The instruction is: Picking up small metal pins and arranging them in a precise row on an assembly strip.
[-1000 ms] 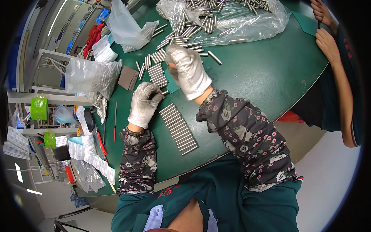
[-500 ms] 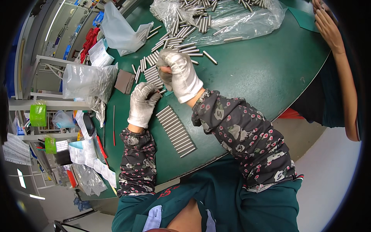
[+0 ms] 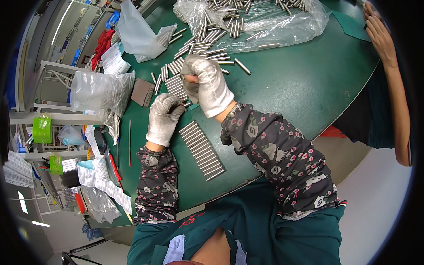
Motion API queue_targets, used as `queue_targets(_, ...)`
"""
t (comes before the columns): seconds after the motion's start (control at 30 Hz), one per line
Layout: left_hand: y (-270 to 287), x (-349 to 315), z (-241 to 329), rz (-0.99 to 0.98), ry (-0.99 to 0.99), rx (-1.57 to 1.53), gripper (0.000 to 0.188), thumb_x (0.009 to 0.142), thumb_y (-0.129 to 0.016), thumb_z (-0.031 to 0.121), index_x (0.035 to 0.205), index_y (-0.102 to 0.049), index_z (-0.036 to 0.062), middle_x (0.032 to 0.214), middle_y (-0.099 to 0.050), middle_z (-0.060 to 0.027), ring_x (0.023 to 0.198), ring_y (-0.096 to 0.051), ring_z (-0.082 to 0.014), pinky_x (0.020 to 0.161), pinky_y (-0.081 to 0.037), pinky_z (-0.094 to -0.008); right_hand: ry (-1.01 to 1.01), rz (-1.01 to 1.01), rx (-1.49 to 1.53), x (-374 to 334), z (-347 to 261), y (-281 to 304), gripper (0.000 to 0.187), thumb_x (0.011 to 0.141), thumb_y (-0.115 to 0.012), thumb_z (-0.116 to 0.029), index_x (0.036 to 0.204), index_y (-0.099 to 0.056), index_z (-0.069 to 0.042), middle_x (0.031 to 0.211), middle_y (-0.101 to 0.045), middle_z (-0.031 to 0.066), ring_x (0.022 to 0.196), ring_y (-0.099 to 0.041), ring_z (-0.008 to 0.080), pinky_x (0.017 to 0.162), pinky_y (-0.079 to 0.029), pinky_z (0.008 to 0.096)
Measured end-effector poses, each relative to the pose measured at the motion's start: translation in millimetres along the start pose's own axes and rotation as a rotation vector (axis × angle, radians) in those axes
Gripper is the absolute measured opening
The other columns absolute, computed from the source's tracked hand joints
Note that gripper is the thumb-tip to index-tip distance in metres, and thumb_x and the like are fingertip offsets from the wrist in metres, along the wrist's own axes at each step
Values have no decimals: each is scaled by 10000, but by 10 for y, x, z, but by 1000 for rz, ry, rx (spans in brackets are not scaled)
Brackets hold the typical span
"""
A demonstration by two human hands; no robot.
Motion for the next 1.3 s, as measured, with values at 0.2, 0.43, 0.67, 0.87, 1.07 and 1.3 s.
queue_targets(0.2,-5,7,6,-2,3,0,192,609,-701,38,777,-611,57,757,-574,-78,744,-552,-264,667,-448,-347,-28,-33,27,-12,-42,-16,417,894,-334,-374,566,-298,-118,462,-258,-3,389,-255,124,389,-232,259)
queue_targets(0.43,-7,10,-41,-21,6,-29,186,613,-692,37,780,-612,61,754,-573,-78,740,-552,-266,657,-448,-350,-46,-126,-127,-51,-26,-113,401,894,-360,-378,598,-354,-106,506,-281,-19,425,-271,97,399,-224,241)
queue_targets(0.67,5,18,28,-15,-20,53,171,634,-684,73,791,-616,63,762,-573,-76,745,-554,-268,655,-449,-361,-24,39,-67,-24,59,8,414,888,-360,-376,565,-320,-121,493,-270,-15,414,-253,103,391,-218,247)
queue_targets(0.87,44,-23,123,36,-37,78,176,641,-679,17,791,-592,50,793,-571,-73,755,-552,-261,659,-444,-344,-41,119,-5,-5,60,55,410,881,-335,-376,561,-297,-122,473,-248,-6,398,-238,117,382,-217,259)
queue_targets(1.07,10,-5,61,36,-81,142,203,631,-699,79,818,-619,93,798,-580,-52,772,-554,-258,671,-453,-356,-20,91,-19,12,95,87,415,882,-333,-388,563,-292,-125,470,-243,-7,400,-234,121,382,-210,263)
queue_targets(1.3,8,4,49,19,-68,143,201,636,-696,76,821,-618,90,787,-570,-54,767,-548,-259,668,-450,-358,-63,30,-3,-8,59,32,417,888,-320,-387,563,-292,-126,475,-248,-7,403,-235,120,390,-215,262)
Point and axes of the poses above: each hand's wrist, its own x-axis towards the middle knuckle, its own y-axis out of the back of the hand, z = x × y, the point moved 4 cm from there along x, towards the middle knuckle
